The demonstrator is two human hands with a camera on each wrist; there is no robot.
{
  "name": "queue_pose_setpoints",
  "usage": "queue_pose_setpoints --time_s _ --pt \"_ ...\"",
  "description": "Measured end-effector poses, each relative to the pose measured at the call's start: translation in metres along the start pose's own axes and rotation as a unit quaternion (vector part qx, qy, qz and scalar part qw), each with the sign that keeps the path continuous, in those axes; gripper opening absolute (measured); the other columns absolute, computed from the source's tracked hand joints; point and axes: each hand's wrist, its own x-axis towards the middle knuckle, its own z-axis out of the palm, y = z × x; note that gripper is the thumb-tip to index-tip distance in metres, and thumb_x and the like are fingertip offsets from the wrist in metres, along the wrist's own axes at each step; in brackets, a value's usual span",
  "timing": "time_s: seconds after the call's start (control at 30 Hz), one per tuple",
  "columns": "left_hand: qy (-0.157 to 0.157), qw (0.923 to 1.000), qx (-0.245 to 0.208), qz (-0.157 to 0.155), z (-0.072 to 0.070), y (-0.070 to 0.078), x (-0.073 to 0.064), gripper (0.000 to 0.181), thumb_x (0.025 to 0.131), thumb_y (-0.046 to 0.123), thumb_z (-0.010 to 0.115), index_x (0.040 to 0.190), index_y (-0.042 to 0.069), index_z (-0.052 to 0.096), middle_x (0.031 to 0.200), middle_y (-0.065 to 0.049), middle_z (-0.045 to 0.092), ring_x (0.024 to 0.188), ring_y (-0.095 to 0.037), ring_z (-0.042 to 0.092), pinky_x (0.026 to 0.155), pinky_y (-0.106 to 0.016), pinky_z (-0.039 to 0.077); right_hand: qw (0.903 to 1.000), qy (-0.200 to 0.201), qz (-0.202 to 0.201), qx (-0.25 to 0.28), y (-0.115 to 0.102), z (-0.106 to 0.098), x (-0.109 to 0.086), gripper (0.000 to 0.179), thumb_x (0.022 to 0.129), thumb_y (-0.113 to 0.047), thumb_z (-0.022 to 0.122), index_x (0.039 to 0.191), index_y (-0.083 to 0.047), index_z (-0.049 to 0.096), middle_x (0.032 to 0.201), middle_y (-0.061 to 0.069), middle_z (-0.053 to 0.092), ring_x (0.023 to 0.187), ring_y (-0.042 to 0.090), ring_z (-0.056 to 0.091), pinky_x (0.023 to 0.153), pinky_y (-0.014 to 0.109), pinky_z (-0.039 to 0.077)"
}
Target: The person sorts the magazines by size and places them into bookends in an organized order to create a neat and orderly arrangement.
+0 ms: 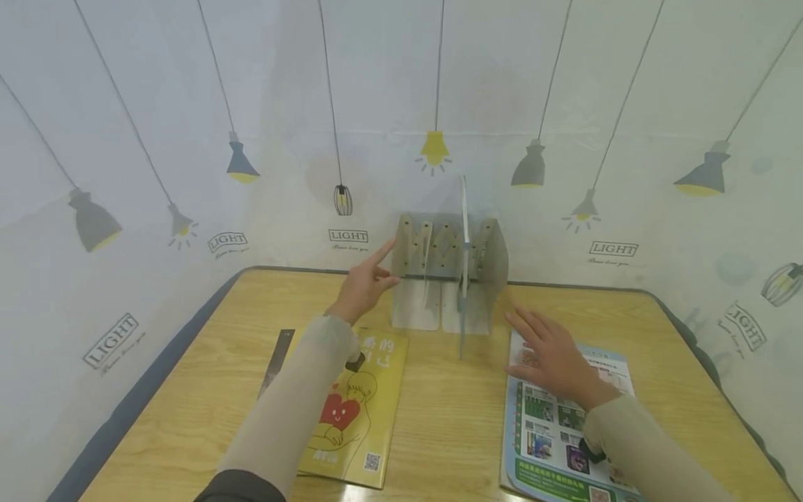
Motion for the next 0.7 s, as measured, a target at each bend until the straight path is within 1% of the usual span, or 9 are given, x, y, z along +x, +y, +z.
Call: queue_pose_setpoints --time_s 0.07,0.17,0.23,0.3,0.5,0.57,0.7 --pt "-0.002 1.0 -0.001 0.0 0.001 0.0 0.0 0.08 0.091 0.026 0.069 0.152 0.046 0.022 0.106 -0.005 0.069 0.091 -0.019 0.064 0.074 -0.038 0.055 1.0 -0.007 0.006 0.003 0.001 0.001 -0.005 0.094 0.08 -0.046 0.076 0.154 -0.014 0.028 0.157 0.012 0.026 0.136 0.044 0.029 0.103 0.067 0.022" --pt "-0.001 1.0 -0.002 -0.001 0.0 0.0 -0.001 0.08 0.091 0.025 0.069 0.152 0.046 0.022 0.106 -0.006 0.069 0.091 -0.019 0.064 0.074 -0.038 0.055 0.9998 -0.017 0.011 0.0 0.001 0.002 -0.012 0.092 0.082 -0.05 0.073 0.154 -0.014 0.028 0.156 0.012 0.028 0.135 0.044 0.03 0.103 0.067 0.023" --pt "0.002 1.0 0.0 -0.002 -0.001 0.0 -0.001 0.08 0.091 0.025 0.07 0.153 0.044 0.023 0.105 -0.006 0.069 0.09 -0.019 0.064 0.073 -0.038 0.055 0.9997 -0.021 0.011 0.001 0.001 0.003 -0.015 0.091 0.083 -0.051 0.072 0.153 -0.013 0.029 0.156 0.013 0.029 0.135 0.043 0.03 0.102 0.067 0.024" --pt "0.003 1.0 0.001 -0.002 0.0 0.0 -0.001 0.079 0.091 0.025 0.07 0.153 0.044 0.023 0.105 -0.005 0.069 0.09 -0.019 0.064 0.073 -0.037 0.055 0.9997 -0.022 0.011 0.001 0.004 0.004 -0.018 0.09 0.082 -0.051 0.072 0.153 -0.012 0.031 0.154 0.014 0.031 0.134 0.043 0.031 0.101 0.067 0.025" --pt "0.001 1.0 0.003 0.002 0.001 0.0 0.0 0.079 0.091 0.026 0.069 0.153 0.044 0.023 0.106 -0.006 0.069 0.09 -0.019 0.065 0.074 -0.037 0.055 0.9991 -0.033 0.026 -0.007 0.011 0.006 -0.026 0.091 0.083 -0.057 0.069 0.155 -0.018 0.027 0.154 0.013 0.031 0.135 0.04 0.032 0.102 0.065 0.027" --pt "0.003 1.0 0.004 0.002 0.001 0.0 0.0 0.079 0.091 0.026 0.069 0.152 0.045 0.023 0.106 -0.006 0.069 0.091 -0.019 0.065 0.074 -0.037 0.055 0.9989 -0.036 0.029 -0.008 0.011 0.004 -0.026 0.091 0.084 -0.058 0.068 0.155 -0.018 0.028 0.154 0.013 0.031 0.135 0.041 0.033 0.102 0.066 0.028" --pt "0.005 1.0 0.004 0.001 0.001 0.0 -0.001 0.079 0.091 0.027 0.069 0.153 0.044 0.023 0.106 -0.006 0.069 0.091 -0.019 0.065 0.074 -0.037 0.055 0.9986 -0.043 0.031 0.002 0.006 -0.003 -0.027 0.09 0.084 -0.055 0.069 0.153 -0.013 0.031 0.153 0.017 0.031 0.133 0.044 0.033 0.1 0.068 0.028"
